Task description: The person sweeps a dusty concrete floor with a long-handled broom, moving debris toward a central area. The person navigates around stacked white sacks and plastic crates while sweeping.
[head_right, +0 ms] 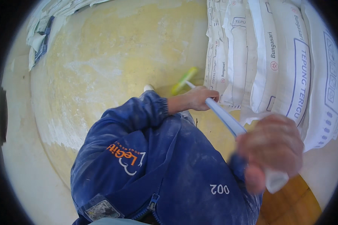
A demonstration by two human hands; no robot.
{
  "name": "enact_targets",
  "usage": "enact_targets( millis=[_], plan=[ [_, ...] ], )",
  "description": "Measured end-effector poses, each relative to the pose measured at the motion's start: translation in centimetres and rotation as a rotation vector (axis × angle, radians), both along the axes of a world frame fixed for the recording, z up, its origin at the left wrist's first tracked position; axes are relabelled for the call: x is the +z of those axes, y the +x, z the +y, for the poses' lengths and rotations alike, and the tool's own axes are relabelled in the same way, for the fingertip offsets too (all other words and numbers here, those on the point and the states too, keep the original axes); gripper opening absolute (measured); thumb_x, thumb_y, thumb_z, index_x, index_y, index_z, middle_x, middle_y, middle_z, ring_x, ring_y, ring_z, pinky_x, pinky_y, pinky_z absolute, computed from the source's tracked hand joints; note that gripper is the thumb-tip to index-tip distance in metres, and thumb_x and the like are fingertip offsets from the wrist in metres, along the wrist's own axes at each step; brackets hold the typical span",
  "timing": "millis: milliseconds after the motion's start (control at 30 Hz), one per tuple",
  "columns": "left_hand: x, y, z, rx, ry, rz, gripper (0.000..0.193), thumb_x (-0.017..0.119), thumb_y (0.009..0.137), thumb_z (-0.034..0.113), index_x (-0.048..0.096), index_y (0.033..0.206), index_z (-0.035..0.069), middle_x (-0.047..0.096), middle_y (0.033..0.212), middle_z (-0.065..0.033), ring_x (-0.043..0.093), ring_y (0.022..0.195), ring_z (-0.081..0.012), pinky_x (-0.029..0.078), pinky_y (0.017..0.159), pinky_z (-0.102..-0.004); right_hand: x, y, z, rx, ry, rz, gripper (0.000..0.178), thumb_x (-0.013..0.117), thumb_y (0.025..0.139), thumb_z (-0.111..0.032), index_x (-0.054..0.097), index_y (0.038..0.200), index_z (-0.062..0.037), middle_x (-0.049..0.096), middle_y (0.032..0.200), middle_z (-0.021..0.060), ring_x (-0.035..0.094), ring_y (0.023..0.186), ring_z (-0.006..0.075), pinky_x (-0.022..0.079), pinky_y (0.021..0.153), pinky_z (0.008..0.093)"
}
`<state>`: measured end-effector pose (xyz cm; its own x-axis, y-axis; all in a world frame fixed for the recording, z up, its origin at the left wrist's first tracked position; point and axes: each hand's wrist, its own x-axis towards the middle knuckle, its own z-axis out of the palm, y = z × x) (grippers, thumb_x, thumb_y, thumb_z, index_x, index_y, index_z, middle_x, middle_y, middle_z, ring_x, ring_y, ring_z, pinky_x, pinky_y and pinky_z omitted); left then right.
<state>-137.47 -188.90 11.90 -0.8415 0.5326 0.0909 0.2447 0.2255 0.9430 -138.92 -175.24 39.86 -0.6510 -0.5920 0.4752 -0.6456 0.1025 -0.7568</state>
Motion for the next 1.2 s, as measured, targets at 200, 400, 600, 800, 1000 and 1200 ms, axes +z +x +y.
enact_targets(
  millis=[200, 400, 600, 800, 1000, 1200],
  plan=[
    [-9.0, -3.9, -3.5, 0.137, 0.034, 0.063, 0.01, 0.067, 0.074, 0.017, 0.062, 0.073, 0.008, 0.061, 0.066, -0.0134, 0.061, 0.064, -0.0365, 0.047, 0.057, -0.0422, -5.6, -3.5, -4.6, 0.082, 0.253, -0.084, 0.012, 0.068, 0.066, -0.005, 0.057, 0.065, -0.0111, 0.063, 0.063, 0.0024, 0.07, 0.065, 0.0209, 0.05, 0.058, 0.0335],
    [-13.4, -2.6, -18.3, 0.193, -0.355, -0.016, 0.011, 0.067, 0.072, 0.018, 0.061, 0.072, 0.008, 0.061, 0.065, -0.0144, 0.063, 0.064, -0.0365, 0.048, 0.058, -0.0434, -16.3, -1.8, -8.0, 0.001, -0.048, -0.323, 0.004, 0.066, 0.072, -0.004, 0.062, 0.072, -0.0053, 0.067, 0.072, 0.007, 0.071, 0.076, 0.0257, 0.052, 0.065, 0.0361],
    [-7.2, -5.2, -17.3, -0.001, -0.526, -0.11, 0.011, 0.068, 0.073, 0.018, 0.064, 0.076, 0.009, 0.065, 0.071, -0.0148, 0.064, 0.071, -0.0387, 0.051, 0.064, -0.0457, -14.1, 0.5, -3.5, -0.326, -0.228, -0.51, 0.012, 0.061, 0.085, -0.01, 0.062, 0.077, -0.0011, 0.067, 0.072, 0.0092, 0.07, 0.074, 0.027, 0.053, 0.069, 0.0349],
    [0.0, -7.8, 0.7, -0.647, -0.084, -0.053, 0.008, 0.064, 0.076, 0.012, 0.062, 0.075, 0.005, 0.061, 0.07, -0.0185, 0.06, 0.07, -0.0399, 0.046, 0.063, -0.0454, -4.0, -0.1, 5.1, -0.354, -0.506, -0.045, 0.023, 0.065, 0.085, -0.023, 0.056, 0.074, -0.006, 0.062, 0.06, 0.0074, 0.064, 0.055, 0.021, 0.047, 0.052, 0.0303],
    [-4.5, -11.0, 9.9, -0.908, 0.029, -0.065, 0.013, 0.061, 0.076, 0.014, 0.058, 0.072, 0.002, 0.059, 0.07, -0.0206, 0.058, 0.07, -0.0412, 0.043, 0.063, -0.0468, -5.6, -0.9, 6.4, -0.719, -0.433, -0.132, 0.025, 0.064, 0.088, -0.023, 0.055, 0.071, -0.0066, 0.057, 0.055, 0.0043, 0.059, 0.047, 0.0195, 0.046, 0.051, 0.0332],
    [-8.7, -21.9, 7.3, -0.86, -0.166, 0.115, 0.015, 0.065, 0.073, 0.018, 0.065, 0.08, 0.005, 0.065, 0.079, -0.0193, 0.063, 0.079, -0.0407, 0.049, 0.07, -0.0462, -9.8, -4.6, 3.3, -0.946, -0.388, -0.175, 0.02, 0.064, 0.089, -0.02, 0.059, 0.076, -0.0043, 0.062, 0.065, 0.0109, 0.064, 0.064, 0.027, 0.051, 0.07, 0.0426]
  ],
)
